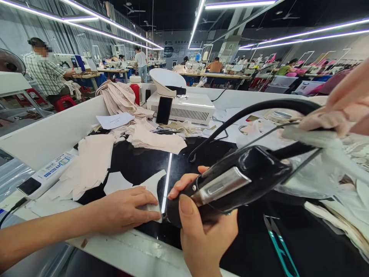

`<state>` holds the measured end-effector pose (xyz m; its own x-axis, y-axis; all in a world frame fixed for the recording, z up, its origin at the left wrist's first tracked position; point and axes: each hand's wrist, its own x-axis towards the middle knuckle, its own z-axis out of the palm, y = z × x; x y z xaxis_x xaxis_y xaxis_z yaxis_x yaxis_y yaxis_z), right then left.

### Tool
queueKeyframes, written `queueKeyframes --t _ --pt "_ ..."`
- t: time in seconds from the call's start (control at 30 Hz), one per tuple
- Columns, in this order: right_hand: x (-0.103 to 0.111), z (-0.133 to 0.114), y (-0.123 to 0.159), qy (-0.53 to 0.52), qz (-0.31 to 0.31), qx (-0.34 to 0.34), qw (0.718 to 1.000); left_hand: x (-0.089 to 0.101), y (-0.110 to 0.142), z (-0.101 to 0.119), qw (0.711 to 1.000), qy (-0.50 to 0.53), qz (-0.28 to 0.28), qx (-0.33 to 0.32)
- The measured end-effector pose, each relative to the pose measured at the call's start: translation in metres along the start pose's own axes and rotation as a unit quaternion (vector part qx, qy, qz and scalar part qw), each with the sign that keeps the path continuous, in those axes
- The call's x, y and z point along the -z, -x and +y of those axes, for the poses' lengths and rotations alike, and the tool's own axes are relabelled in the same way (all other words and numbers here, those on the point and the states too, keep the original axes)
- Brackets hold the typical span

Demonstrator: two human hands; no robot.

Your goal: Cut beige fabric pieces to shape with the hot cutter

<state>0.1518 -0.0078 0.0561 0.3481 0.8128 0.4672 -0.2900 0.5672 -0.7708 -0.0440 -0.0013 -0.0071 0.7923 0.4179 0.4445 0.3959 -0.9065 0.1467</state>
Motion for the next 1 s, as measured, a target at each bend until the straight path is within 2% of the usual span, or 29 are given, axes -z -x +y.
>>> queueKeyframes --t 0.27,1.0 --pt "-0.009 0.006 -0.014 0.003 0.031 0.017 0.999 -0.003 0.003 0.001 1.000 0.005 -0.012 0.017" --pt "-0.012 0.013 -0.012 0.009 0.032 0.010 0.999 -0.001 0.002 0.000 0.999 0.007 -0.015 0.034"
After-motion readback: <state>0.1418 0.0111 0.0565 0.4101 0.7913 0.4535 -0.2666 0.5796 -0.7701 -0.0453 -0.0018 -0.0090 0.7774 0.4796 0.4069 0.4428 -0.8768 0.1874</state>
